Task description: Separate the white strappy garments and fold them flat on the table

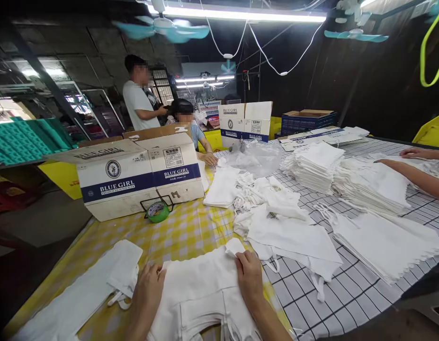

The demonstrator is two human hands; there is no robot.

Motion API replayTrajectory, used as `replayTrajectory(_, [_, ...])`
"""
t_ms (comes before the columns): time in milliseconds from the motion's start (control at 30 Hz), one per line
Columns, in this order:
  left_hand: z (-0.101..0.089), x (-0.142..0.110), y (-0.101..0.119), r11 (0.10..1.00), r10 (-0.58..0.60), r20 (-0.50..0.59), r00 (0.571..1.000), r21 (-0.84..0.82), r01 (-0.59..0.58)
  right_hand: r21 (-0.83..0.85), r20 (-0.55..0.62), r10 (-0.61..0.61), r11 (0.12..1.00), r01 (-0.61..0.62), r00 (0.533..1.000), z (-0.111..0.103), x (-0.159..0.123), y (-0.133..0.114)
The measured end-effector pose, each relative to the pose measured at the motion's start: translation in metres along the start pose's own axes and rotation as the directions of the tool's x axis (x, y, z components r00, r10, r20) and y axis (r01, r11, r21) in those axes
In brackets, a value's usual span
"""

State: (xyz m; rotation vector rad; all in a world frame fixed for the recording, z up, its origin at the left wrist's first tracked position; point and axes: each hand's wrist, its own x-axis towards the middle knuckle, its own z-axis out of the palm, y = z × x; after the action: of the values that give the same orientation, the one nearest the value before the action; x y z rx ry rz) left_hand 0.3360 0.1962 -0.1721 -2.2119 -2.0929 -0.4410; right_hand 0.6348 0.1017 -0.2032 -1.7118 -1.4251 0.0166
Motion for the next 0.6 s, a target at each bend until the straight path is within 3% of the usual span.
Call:
replayTrajectory(167, [0.006, -0.002, -0.001, 0.994, 0.099, -0.102, 0.99, 0.049, -0.094, -0.001, 0.022, 0.012, 1.0, -0.012, 1.0, -0.001, 0.001, -0.001])
replayTrajectory(433, [0.005, -0.009, -0.001, 0.979, 0.174, -0.026, 0.984, 0.115, -0.17, 0.002, 0.029, 0.018, 1.0, -0.018, 0.999, -0.006, 0.002, -0.006])
replayTrajectory(600, [-0.003, -0.003, 0.001, 0.985, 0.169, -0.143, 0.975, -0.018, -0.173, -0.004, 0.039, 0.029, 1.0, -0.028, 0.999, -0.007, 0.003, -0.006])
